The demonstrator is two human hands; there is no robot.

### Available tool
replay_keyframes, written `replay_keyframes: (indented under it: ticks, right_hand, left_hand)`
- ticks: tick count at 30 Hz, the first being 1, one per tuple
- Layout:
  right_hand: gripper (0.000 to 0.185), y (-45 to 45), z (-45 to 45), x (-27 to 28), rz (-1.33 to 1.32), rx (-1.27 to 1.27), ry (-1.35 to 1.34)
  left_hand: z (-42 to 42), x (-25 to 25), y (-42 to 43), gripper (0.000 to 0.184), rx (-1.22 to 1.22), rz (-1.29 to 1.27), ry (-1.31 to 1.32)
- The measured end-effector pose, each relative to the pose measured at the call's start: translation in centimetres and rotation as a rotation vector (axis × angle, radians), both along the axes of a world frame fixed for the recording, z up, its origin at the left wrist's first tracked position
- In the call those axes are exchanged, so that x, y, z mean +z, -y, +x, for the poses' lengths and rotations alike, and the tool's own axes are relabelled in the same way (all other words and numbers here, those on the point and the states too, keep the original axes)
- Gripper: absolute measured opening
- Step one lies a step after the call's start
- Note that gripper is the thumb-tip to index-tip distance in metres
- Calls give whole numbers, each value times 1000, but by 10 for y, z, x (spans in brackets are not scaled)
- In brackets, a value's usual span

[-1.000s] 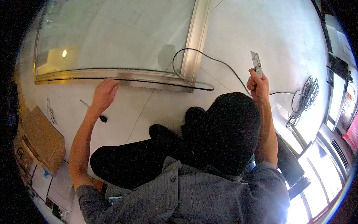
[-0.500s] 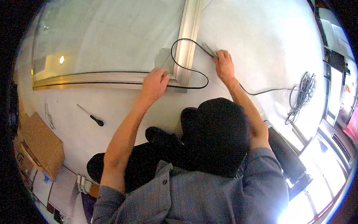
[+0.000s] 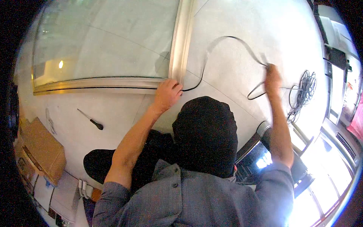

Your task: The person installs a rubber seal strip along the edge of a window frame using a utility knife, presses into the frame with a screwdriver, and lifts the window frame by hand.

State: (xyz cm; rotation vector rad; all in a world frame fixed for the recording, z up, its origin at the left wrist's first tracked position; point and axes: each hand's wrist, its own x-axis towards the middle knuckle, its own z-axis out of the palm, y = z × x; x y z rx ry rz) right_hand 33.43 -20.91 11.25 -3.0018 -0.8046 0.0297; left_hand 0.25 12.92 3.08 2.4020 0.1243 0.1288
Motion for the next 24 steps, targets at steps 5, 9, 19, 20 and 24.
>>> replay_keyframes:
  ticks: [5,9,19,20,24]
  right_hand:
    - [23,103,18,134,-257,-28,183]
    - [19,174,21,197,-494,167,175]
    - [22,256,43,369,-675,-127,582]
    - [30,263,48,394,-646,-206,618]
    - [42,306,69,516,-669,-141,853]
  left_hand:
    - [-3,-14,-2,19,-26,60,82]
    - [-6,-14,0,15,-49,38,17]
    - [18,2,-1,10,-71,-13,-153]
    - [22,9,-2,10,-97,-13,-121]
    - [22,19,-10,14,-97,-49,-360]
